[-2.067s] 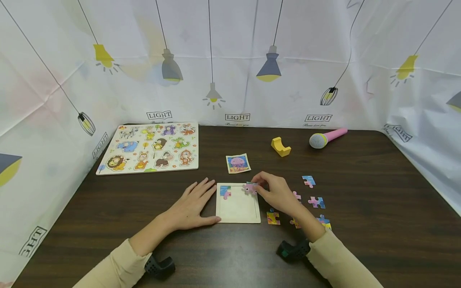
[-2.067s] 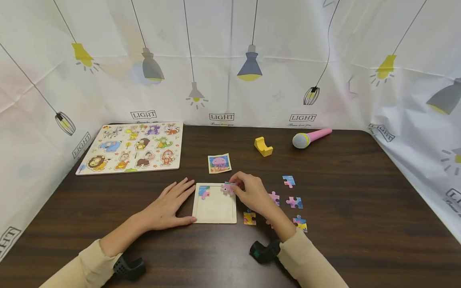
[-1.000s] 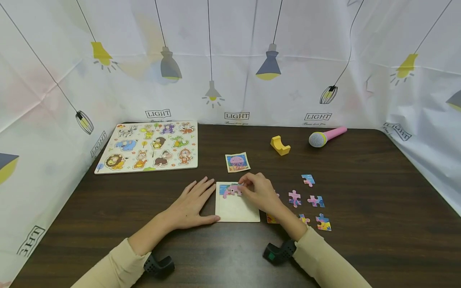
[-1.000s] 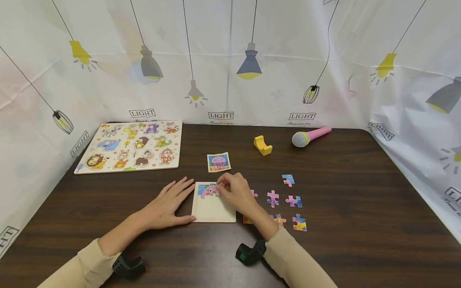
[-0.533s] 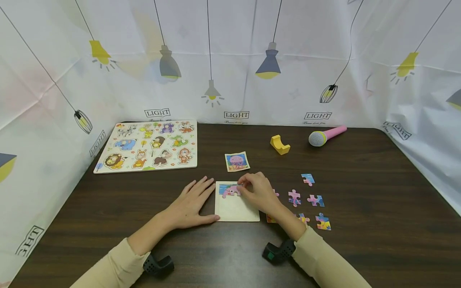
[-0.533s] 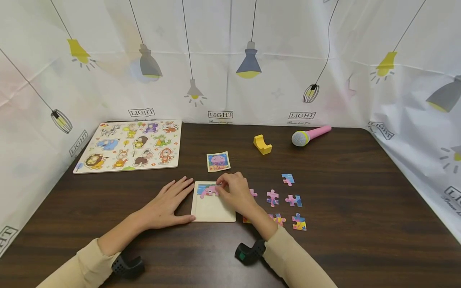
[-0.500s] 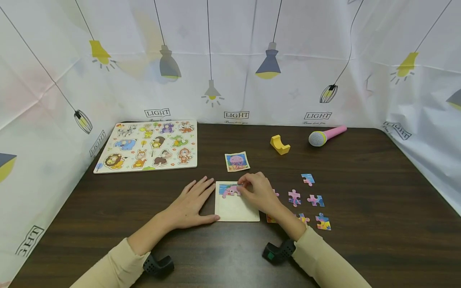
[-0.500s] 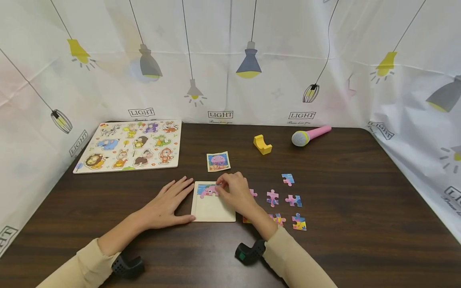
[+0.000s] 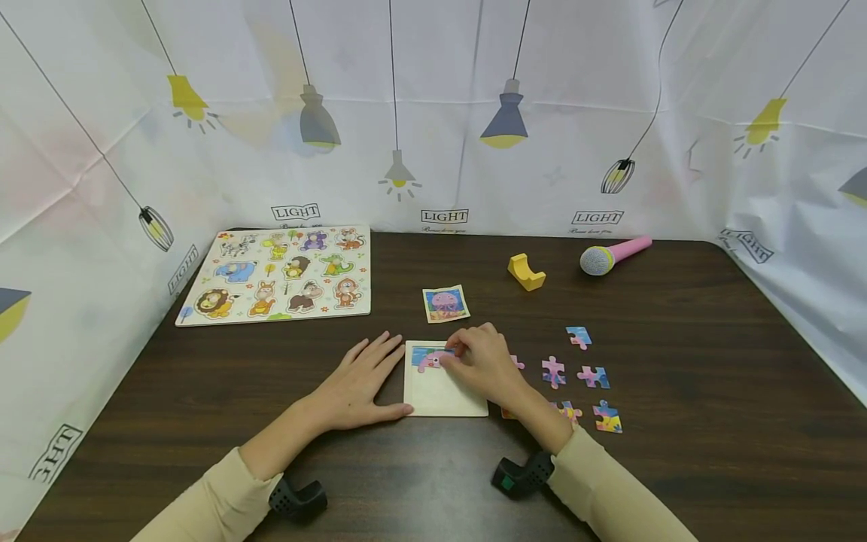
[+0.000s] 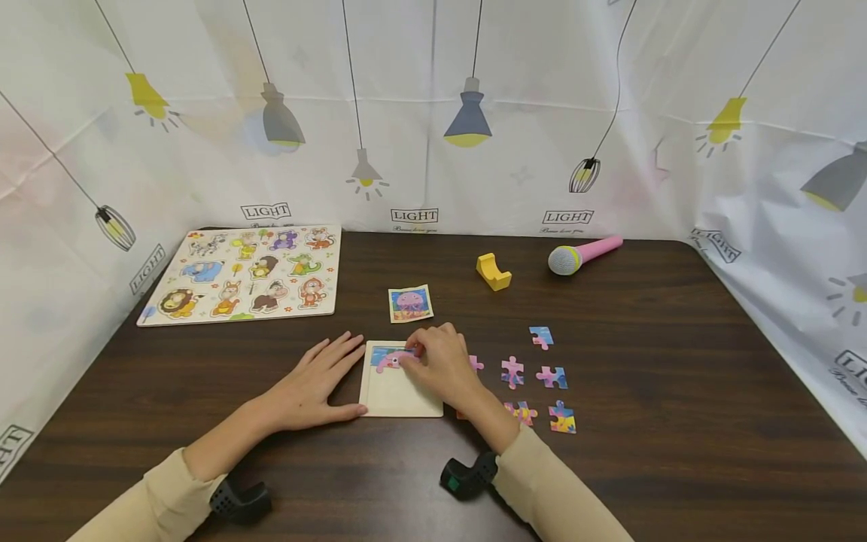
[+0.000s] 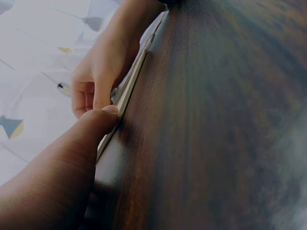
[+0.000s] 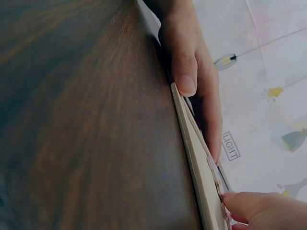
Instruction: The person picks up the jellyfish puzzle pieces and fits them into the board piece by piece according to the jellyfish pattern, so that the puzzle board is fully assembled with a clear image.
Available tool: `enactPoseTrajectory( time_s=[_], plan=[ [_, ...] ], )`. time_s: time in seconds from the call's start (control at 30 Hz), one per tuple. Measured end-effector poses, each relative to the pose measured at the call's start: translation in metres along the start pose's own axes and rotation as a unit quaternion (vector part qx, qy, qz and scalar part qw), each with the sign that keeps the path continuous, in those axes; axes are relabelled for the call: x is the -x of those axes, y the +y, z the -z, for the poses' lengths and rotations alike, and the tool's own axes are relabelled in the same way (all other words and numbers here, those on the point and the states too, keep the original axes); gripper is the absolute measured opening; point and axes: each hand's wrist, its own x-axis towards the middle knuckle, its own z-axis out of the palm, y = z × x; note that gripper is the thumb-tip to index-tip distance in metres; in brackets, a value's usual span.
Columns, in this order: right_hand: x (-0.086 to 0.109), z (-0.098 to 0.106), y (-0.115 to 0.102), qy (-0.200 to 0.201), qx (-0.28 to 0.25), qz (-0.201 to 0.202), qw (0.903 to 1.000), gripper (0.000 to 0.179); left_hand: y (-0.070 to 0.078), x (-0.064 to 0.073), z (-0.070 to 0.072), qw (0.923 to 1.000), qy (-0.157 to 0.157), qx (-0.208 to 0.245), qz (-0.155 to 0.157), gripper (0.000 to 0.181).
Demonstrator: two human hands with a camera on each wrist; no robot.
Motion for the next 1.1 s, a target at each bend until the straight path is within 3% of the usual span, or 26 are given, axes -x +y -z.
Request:
enactPoseTrajectory(
  time_s=[0.5,1.1],
  plan=[
    [-0.0027,-0.0010,-0.0032,-0.010,0.028,-0.017,0.9994,0.022,0.0001,-0.0001,0.0003,1.0000,0.003,-0.006,-0.002,0.090],
    [-0.0036,-0.0061,-0.0017,0.029,0.034,-0.004,0.9990,0.021,-0.0004,-0.0001,-0.0007,0.9999,0.007,-0.009,-0.006,0.090]
  ],
)
